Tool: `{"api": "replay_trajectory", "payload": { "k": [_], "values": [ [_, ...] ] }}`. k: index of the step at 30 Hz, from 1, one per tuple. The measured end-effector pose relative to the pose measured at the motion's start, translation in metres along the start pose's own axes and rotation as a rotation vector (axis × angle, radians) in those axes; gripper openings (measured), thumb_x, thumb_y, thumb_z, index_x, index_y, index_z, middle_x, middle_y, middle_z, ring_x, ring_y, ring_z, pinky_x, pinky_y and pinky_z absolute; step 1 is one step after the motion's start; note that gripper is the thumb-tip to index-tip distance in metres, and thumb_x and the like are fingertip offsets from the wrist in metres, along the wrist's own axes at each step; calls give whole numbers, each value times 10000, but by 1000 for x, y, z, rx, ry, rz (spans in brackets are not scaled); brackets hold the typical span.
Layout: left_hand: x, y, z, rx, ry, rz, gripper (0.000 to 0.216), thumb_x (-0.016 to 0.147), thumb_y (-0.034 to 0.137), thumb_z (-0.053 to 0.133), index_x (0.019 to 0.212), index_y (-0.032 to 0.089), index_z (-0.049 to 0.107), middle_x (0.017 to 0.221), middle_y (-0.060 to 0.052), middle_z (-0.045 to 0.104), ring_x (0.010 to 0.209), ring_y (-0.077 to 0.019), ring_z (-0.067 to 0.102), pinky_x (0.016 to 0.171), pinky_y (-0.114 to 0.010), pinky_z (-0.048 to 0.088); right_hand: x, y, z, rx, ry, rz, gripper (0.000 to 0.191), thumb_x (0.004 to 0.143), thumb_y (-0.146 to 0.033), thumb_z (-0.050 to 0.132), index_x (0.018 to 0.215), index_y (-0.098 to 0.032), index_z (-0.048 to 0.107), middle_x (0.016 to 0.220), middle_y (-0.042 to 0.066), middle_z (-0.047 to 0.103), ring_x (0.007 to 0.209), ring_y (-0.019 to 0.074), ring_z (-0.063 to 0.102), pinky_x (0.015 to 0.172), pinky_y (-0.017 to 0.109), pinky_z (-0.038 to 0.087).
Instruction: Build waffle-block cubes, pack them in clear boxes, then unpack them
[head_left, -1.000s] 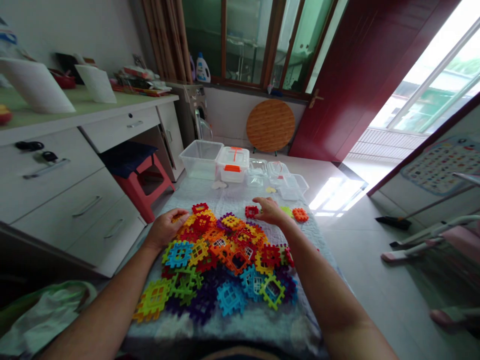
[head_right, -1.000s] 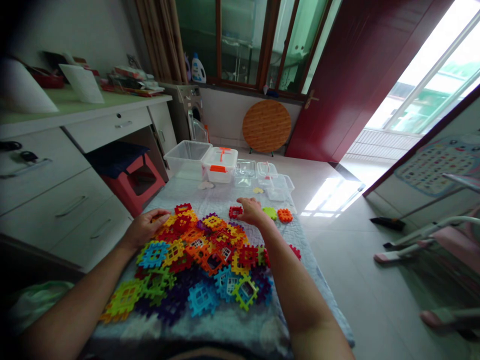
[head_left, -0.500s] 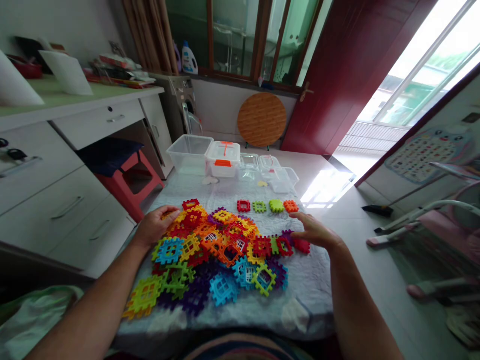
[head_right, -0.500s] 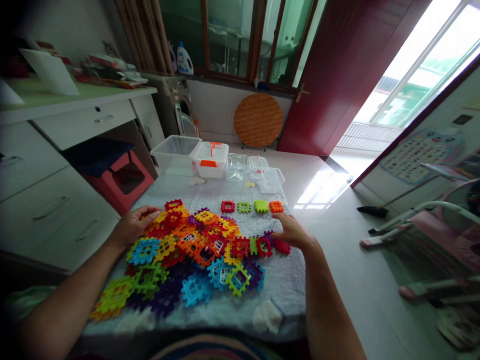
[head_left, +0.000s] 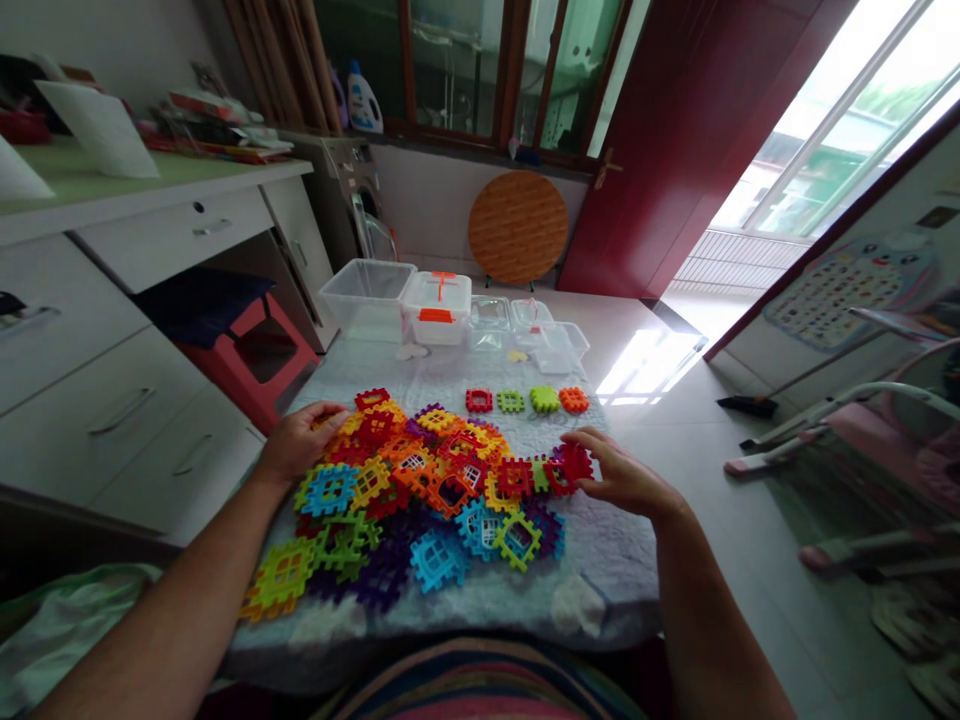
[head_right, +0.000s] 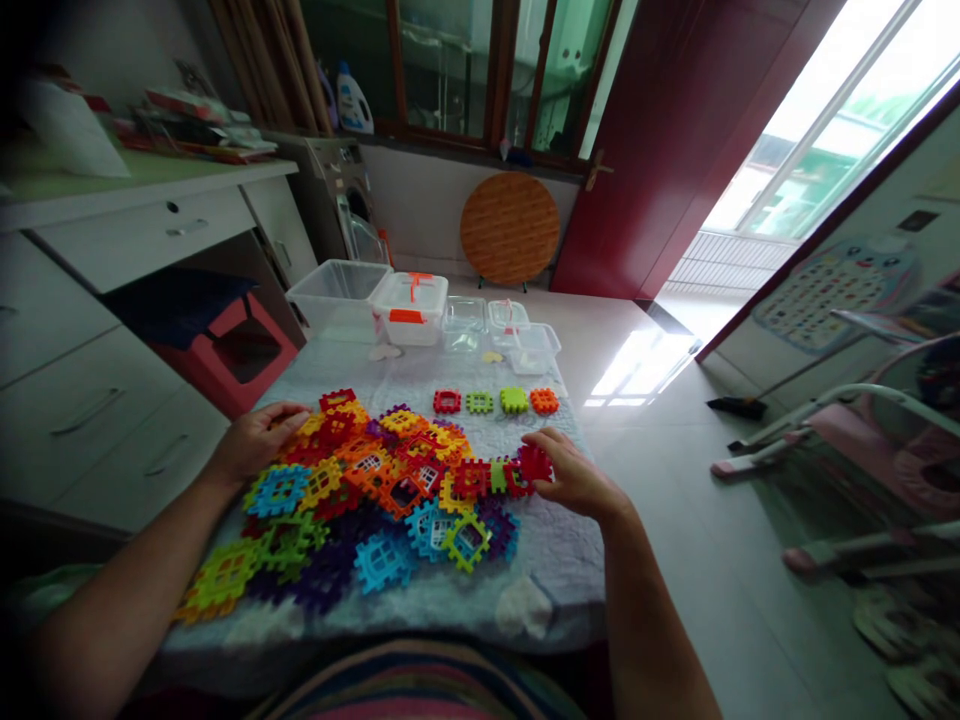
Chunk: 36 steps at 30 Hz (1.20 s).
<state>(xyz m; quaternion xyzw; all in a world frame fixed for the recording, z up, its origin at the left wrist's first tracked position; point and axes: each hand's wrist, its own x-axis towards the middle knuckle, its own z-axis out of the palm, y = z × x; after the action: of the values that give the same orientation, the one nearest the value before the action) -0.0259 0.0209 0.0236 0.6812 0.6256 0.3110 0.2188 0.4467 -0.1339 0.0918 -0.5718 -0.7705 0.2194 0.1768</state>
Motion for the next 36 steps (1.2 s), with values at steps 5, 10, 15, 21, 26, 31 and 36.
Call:
{"api": "replay_trajectory", "payload": {
  "k": [5, 10, 15, 21, 26, 31, 36],
  "values": [
    [0, 1, -1, -5, -7, 5, 444, 743, 579, 542, 923, 210, 709, 957, -42, 756, 888, -254, 678, 857, -303, 514, 2, -25, 8, -35, -111, -19, 542, 670, -78, 586, 1195, -212, 577, 1184, 89, 560, 1131, 247, 520, 1057, 418, 401],
    [-1, 0, 0, -8, -9, -8, 431, 749, 572, 544, 932, 217, 704, 963, -38, 756, 864, -248, 674, 847, -302, 511, 4, -26, 15, -83, -127, 9, 511, 680, -92, 602, 1176, -215, 576, 1172, 90, 555, 1107, 251, 506, 1033, 414, 399],
    [0, -5, 1, -20, -23, -4, 446, 764, 583, 545, 954, 212, 706, 962, -40, 759, 870, -242, 677, 799, -280, 520, 7, -26, 13, -119, -126, -1, 459, 673, -79, 579, 1111, -214, 598, 1066, 76, 589, 1024, 234, 541, 974, 387, 430],
    [1, -5, 1, -19, -14, -17, 448, 755, 584, 550, 947, 214, 713, 953, -39, 758, 852, -241, 686, 794, -278, 523, 39, -15, 10, -136, 80, 31, 478, 740, -252, 673, 1205, -214, 570, 1153, 94, 609, 1068, 249, 566, 968, 394, 433],
    [0, -3, 1, -12, -5, -16, 456, 750, 583, 545, 945, 208, 715, 938, -38, 756, 826, -243, 688, 776, -280, 529, 76, -9, 25, -258, 51, 160, 395, 723, -349, 708, 1062, -164, 624, 1016, 104, 653, 945, 249, 600, 855, 349, 451],
    [1, -6, 2, -28, -20, -6, 467, 752, 589, 550, 959, 203, 711, 954, -43, 757, 850, -243, 688, 796, -281, 526, 82, -6, 35, -297, 9, 174, 423, 712, -369, 724, 1066, -157, 629, 1030, 111, 661, 979, 268, 593, 868, 348, 437],
    [2, -8, 3, -22, -25, -21, 471, 753, 592, 551, 968, 202, 706, 964, -47, 754, 849, -240, 685, 814, -285, 517, 78, -9, 35, -293, 64, 161, 464, 734, -340, 709, 1144, -145, 613, 1088, 121, 646, 1021, 264, 577, 905, 348, 428]
  ]
}}
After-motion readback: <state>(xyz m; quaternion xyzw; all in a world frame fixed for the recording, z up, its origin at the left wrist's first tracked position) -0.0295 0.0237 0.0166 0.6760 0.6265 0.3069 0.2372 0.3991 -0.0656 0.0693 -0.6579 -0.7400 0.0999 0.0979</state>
